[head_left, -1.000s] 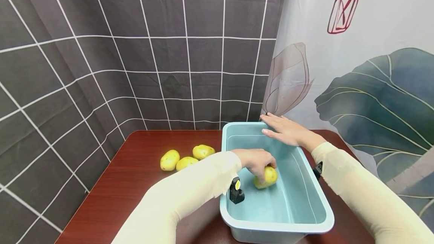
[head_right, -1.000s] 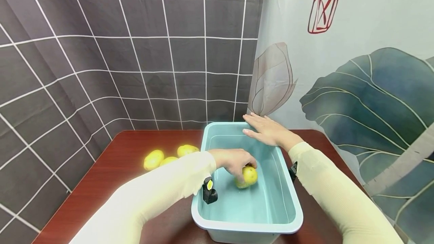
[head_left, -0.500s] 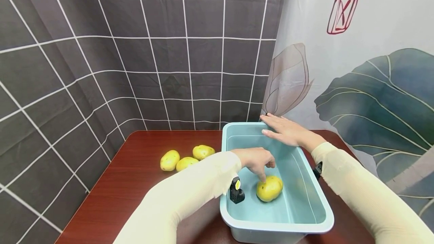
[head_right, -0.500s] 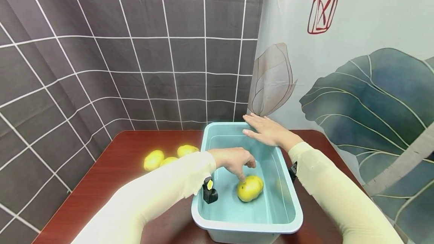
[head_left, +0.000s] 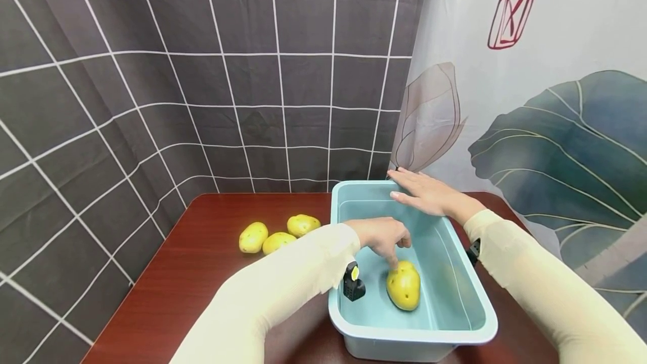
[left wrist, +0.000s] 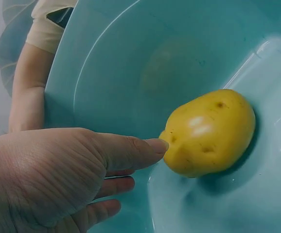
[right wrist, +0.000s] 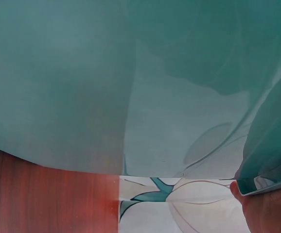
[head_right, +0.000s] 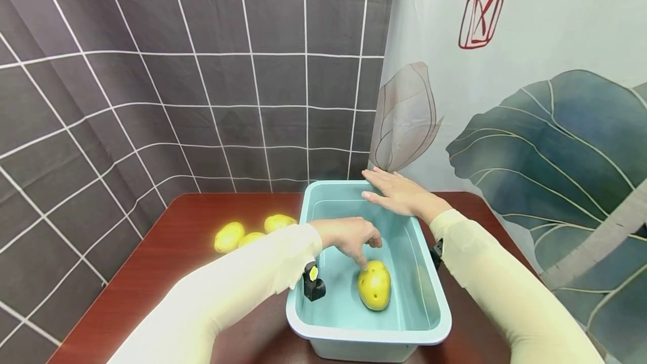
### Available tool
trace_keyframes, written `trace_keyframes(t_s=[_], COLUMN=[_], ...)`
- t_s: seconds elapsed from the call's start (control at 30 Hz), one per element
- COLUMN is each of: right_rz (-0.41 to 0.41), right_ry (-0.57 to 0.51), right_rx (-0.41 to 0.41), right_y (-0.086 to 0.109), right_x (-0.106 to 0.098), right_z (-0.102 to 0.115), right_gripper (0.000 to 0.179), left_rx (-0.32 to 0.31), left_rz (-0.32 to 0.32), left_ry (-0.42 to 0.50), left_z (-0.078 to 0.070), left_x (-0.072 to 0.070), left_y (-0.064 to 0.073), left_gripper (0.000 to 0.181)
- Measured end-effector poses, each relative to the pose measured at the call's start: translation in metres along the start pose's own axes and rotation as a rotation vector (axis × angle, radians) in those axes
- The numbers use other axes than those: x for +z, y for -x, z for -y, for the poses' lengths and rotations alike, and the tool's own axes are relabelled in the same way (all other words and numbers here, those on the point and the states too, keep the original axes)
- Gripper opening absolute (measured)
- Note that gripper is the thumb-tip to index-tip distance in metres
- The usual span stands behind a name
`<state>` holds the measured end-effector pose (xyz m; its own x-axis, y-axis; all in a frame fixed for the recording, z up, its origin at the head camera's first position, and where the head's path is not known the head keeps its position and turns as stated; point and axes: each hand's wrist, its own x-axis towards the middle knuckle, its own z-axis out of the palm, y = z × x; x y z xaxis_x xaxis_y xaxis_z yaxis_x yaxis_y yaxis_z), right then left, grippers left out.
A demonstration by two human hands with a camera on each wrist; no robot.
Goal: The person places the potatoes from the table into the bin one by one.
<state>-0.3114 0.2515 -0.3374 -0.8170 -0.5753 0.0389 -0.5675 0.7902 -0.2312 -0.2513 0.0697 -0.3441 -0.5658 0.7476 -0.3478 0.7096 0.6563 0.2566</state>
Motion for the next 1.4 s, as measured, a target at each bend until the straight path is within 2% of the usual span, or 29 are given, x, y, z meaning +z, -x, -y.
trace_keyframes(t_s=[0.27, 0.47, 0.67, 1.0, 1.23, 1.4], right_rz=[-0.005, 0.005, 0.020, 0.034, 0.041, 0.048], right_ry=[0.006, 0.012, 0.020, 0.007, 0.000, -0.003], right_rx=[0.007, -0.018, -0.011, 0.023, 0.042, 0.051], right_y=[-0.001, -0.005, -0.007, -0.002, -0.001, -0.001], right_x=[-0.003, -0.006, -0.010, -0.010, -0.007, -0.005], right_z=[0.000, 0.001, 0.003, 0.005, 0.005, 0.004], right_gripper=[0.074, 0.074, 0.074, 0.075, 0.076, 0.077], left_rx=[-0.008, 0.002, 0.041, 0.095, 0.124, 0.164], left_rz=[-0.004, -0.012, -0.041, -0.007, -0.008, -0.018], left_ry=[-0.020, -0.015, -0.003, 0.015, 0.033, 0.037], left_z=[-0.002, 0.000, -0.001, -0.010, -0.015, -0.017], left_x=[-0.004, -0.009, -0.017, -0.021, -0.027, -0.031], left_y=[-0.001, 0.001, 0.005, 0.012, 0.019, 0.029], left_gripper=[0.054, 0.055, 0.054, 0.060, 0.065, 0.065])
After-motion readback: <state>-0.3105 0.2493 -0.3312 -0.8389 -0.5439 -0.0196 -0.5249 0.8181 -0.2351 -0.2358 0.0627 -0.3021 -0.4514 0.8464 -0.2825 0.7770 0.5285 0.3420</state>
